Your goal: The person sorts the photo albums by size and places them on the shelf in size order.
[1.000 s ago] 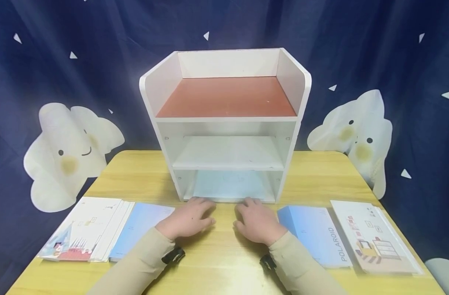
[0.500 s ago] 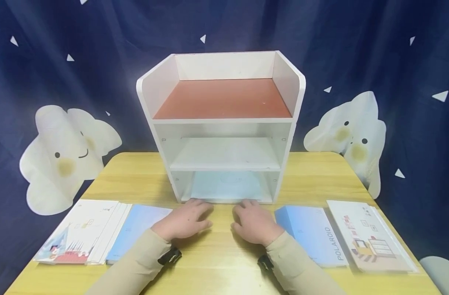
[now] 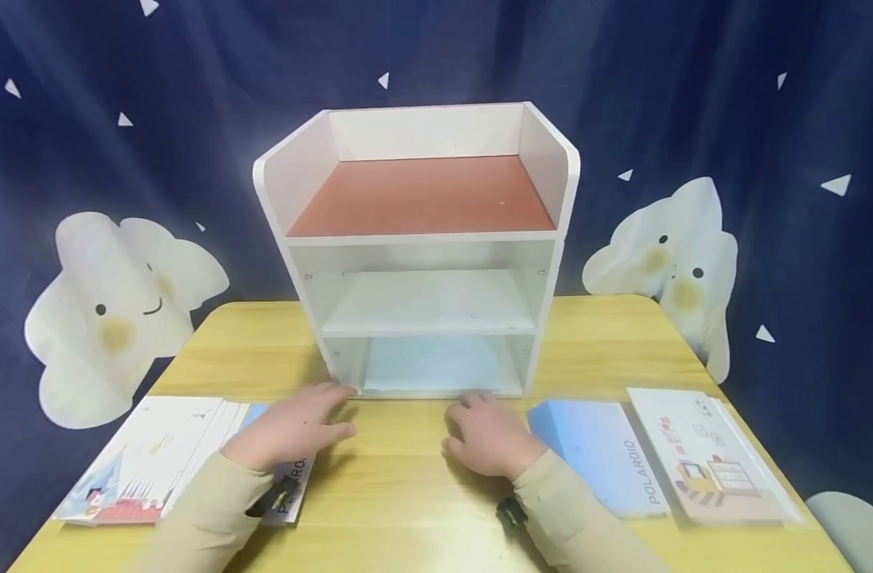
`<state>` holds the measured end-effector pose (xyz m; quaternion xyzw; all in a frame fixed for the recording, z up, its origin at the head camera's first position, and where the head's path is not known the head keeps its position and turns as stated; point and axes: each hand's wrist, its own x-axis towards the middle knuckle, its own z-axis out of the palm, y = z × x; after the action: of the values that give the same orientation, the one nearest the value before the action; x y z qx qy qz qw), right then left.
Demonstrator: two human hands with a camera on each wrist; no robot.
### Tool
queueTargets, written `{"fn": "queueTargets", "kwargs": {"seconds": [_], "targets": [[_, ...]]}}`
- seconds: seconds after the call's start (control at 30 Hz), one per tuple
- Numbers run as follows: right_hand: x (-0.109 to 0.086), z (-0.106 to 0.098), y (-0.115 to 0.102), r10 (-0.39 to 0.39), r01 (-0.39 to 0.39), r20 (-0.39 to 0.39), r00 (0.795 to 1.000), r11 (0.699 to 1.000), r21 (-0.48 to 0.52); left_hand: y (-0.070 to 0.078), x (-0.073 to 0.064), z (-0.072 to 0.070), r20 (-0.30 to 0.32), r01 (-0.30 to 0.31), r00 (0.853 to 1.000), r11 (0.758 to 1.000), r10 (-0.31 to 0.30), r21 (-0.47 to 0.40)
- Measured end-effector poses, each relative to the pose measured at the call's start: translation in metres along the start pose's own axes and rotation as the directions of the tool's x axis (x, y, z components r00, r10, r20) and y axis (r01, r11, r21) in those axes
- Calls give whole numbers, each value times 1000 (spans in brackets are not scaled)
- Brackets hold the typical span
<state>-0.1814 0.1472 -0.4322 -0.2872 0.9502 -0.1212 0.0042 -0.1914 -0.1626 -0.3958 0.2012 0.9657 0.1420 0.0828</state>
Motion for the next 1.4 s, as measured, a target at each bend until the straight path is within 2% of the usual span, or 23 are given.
{"fn": "queueTargets", "kwargs": {"seconds": [0.2,0.33,0.43,0.5,0.6,0.7,0.77,0.83,1.1,1.2,1.33,1.4], "targets": [[0,-1,0,3,-3,-24,1000,1000,8,-40,-22,-29,-26,111,994,989,-109,93],[-1,-5,-3,22,-23,20,1000,998,56,-69,-38,-39,13,207,978,972,-210,115],[-4,-10,-8,5,-15,71,997,990,140,-86,-46,-44,49,257,964,960,-263,110],[-5,-13,-12,-42,15,106,993,968,249,-94,-49,-44,81,274,956,957,-282,98],[-5,-15,-19,-125,36,170,978,893,449,-102,-49,-42,153,296,942,954,-298,41],[-4,-15,-23,-153,3,221,963,828,560,-105,-50,-37,224,358,914,932,-338,-56],[-3,-14,-24,-146,-15,235,961,820,572,-105,-50,-35,252,394,899,913,-357,-111],[-4,-14,-24,-135,-26,239,962,820,572,-105,-50,-33,265,411,891,902,-367,-133],[-3,-12,-17,-116,-53,236,965,793,607,-102,-46,-29,238,355,916,930,-324,-98],[-3,-11,-15,-115,-50,232,966,797,602,-97,-42,-23,209,321,932,942,-296,-100],[-3,-10,-15,-117,-45,229,966,798,600,-81,-33,-12,204,311,940,934,-274,-178],[-3,-10,-15,-119,-43,227,967,797,603,-71,-28,-6,219,334,934,909,-283,-251]]}}
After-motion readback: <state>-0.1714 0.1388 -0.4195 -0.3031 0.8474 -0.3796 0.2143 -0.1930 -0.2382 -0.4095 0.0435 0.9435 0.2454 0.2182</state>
